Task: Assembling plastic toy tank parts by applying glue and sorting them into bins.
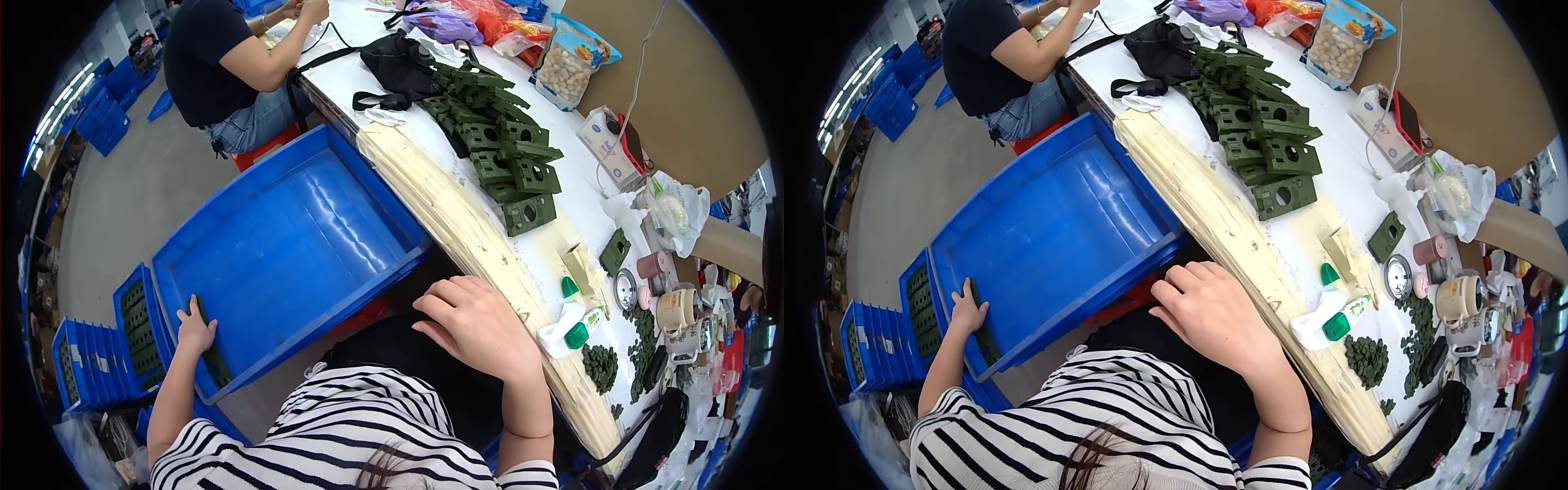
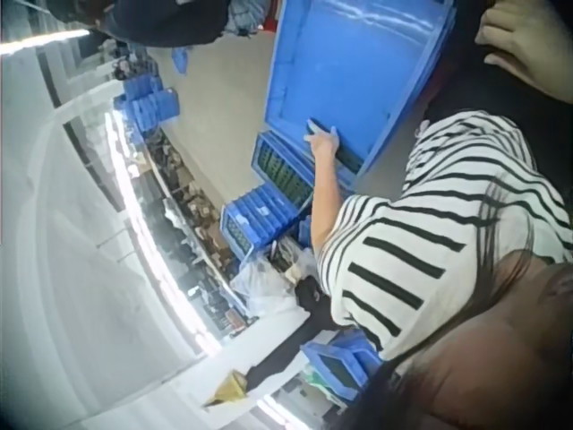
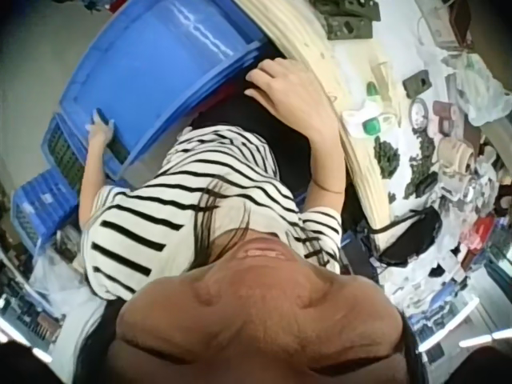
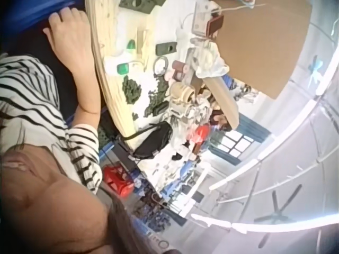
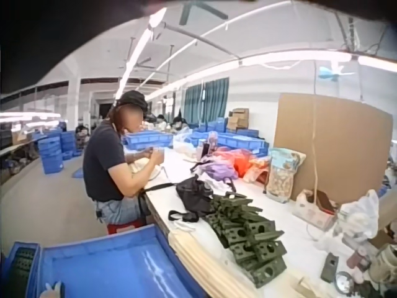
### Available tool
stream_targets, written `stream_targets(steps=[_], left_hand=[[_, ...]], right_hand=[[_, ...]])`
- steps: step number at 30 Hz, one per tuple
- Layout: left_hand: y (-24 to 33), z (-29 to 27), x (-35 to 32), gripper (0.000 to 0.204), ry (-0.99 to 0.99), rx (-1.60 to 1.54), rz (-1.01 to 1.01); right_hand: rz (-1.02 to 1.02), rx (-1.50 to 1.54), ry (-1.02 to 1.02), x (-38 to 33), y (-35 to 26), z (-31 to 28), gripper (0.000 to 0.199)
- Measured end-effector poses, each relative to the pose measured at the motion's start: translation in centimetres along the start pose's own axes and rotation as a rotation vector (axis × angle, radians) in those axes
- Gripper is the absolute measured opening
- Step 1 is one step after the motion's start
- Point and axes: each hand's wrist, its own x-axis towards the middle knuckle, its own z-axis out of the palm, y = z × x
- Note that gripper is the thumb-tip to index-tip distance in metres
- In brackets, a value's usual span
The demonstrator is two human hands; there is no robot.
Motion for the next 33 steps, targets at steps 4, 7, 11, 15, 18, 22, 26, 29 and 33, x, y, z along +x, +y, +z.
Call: stream_targets(steps=[4, 7, 11, 15, 18, 22, 26, 29, 33], left_hand=[[-1.1, 1.2, -0.4, 0.097, 0.120, -0.184, 0.183], [1.2, 1.1, 0.0, 0.101, 0.166, -0.256, 0.244], [5.9, -2.0, -0.7, 0.102, 0.183, -0.300, 0.507], [7.2, -6.2, -0.8, 0.105, 0.035, -0.198, 0.500], [3.7, -7.4, 2.2, 0.106, -0.002, -0.075, 0.458], [-1.2, -6.7, 1.2, 0.106, -0.118, 0.015, 0.214], [-3.2, -4.8, -1.2, 0.103, -0.223, 0.040, 0.210], [-4.1, -3.2, -2.2, 0.102, -0.237, 0.008, 0.217], [-1.6, -3.3, -5.6, 0.103, -0.407, -0.117, 0.085]], right_hand=[[-0.005, 0.029, 0.028, -0.3, 0.2, 0.5, 0.019], [-0.036, 0.063, 0.047, -0.4, 0.5, 1.0, 0.018], [0.004, 0.061, 0.019, -1.0, 0.5, 0.8, 0.020], [0.004, 0.060, 0.031, -0.8, 0.0, 1.0, 0.021], [-0.011, 0.091, 0.043, -1.0, -0.9, 1.1, 0.016], [-0.074, 0.128, -0.010, -0.6, -1.8, 3.0, 0.018], [-0.092, 0.116, -0.073, -0.3, -2.7, 3.8, 0.019], [-0.125, 0.123, -0.087, 0.0, -3.4, 3.8, 0.021], [-0.127, 0.120, -0.084, 0.3, -3.8, 3.2, 0.022]])
